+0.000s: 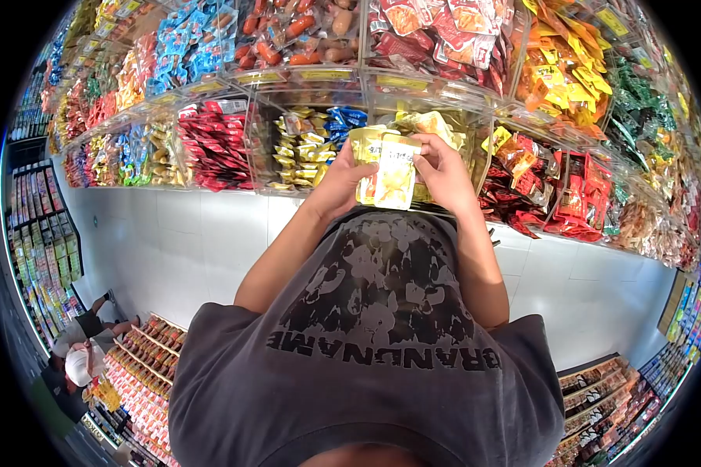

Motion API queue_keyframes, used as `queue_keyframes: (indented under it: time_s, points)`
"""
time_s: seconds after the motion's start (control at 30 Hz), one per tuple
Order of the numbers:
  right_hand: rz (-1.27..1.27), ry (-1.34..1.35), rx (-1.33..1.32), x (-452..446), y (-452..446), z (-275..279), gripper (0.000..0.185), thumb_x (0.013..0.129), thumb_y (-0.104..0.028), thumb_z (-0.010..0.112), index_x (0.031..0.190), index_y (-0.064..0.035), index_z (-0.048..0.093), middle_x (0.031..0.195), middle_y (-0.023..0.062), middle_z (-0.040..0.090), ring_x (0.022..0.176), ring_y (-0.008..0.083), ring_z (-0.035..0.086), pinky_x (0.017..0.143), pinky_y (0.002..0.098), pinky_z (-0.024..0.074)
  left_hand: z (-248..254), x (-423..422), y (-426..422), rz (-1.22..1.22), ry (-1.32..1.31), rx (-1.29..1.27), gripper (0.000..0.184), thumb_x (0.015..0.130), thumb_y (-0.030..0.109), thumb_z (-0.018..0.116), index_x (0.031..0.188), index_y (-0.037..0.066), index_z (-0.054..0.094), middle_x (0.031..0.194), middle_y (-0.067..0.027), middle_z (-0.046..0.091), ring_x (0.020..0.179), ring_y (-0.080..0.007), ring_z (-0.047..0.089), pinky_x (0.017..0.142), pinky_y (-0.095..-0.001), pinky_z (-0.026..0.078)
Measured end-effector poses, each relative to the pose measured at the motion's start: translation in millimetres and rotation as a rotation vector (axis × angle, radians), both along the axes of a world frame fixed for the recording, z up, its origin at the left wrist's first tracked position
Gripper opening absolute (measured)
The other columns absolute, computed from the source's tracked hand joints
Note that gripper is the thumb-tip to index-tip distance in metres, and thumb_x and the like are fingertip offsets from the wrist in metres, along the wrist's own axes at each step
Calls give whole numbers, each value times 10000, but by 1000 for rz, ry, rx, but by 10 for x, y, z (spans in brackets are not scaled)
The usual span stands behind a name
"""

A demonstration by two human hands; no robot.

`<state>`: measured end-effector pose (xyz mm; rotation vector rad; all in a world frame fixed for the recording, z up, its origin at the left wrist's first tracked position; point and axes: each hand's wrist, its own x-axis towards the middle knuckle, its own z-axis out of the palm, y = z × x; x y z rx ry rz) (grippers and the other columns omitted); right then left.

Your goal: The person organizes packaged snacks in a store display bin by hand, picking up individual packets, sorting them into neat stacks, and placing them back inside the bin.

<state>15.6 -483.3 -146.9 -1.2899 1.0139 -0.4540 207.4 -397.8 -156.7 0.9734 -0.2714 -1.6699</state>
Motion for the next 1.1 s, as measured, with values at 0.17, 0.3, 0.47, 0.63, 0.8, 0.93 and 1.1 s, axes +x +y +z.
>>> queue_keyframes:
  time_s: [0.17, 0.3, 0.47, 0.63, 0.8, 0.93, 1.1]
  points:
    - [-21, -33, 16, -14, 6, -65, 364, 966, 20, 573, 1327, -21, 545, 1021, 68, 613, 826, 116, 625, 692, 268, 568, -31, -19, 23, -2, -17, 9, 647, 913, -101, 578, 1474, 96, 324, 1385, -136, 544, 1212, -247, 609, 984, -405, 558]
    - [-25, -36, 35, -27, 7, -60, 368, 964, 25, 573, 1329, -18, 545, 1023, 70, 614, 828, 118, 623, 688, 269, 575, -54, -25, 22, -15, -14, -21, 660, 908, -109, 581, 1479, 97, 320, 1393, -133, 537, 1217, -236, 604, 992, -392, 552]
    - [-18, -26, 58, -33, -4, -77, 363, 975, -10, 610, 1332, -33, 543, 1043, 33, 643, 906, 93, 625, 718, 238, 540, -84, -25, 13, -21, -32, -30, 651, 914, -96, 588, 1478, 94, 321, 1389, -132, 540, 1229, -228, 595, 1004, -380, 542]
    - [26, -41, -28, -29, -2, -7, 416, 927, -8, 684, 1319, -29, 547, 1053, 51, 679, 931, 103, 638, 760, 251, 531, -1, -38, 0, -34, -67, -14, 628, 932, -79, 592, 1474, 92, 324, 1384, -129, 544, 1232, -226, 590, 1005, -383, 540]
    - [-20, -73, -80, -55, 5, -109, 462, 860, -16, 759, 1283, -37, 576, 1014, 55, 686, 845, 101, 614, 751, 262, 513, 19, -29, -28, -12, 67, 45, 503, 1012, 48, 526, 1469, 95, 322, 1368, -132, 542, 1233, -244, 595, 992, -409, 550]
    - [-22, -39, -48, -75, -12, -58, 460, 870, 17, 737, 1292, -17, 560, 1057, 79, 688, 889, 112, 643, 774, 263, 529, -22, -19, -44, -8, 109, 39, 435, 1057, 164, 410, 1474, 105, 303, 1413, -168, 519, 1235, -302, 608, 985, -461, 567]
    - [-9, -30, -50, -74, -10, -31, 469, 883, 44, 715, 1317, 11, 538, 1087, 99, 686, 936, 126, 671, 797, 263, 547, -27, -8, -44, -9, 113, 37, 426, 1057, 156, 377, 1473, 105, 305, 1432, -178, 500, 1250, -306, 596, 993, -471, 561]
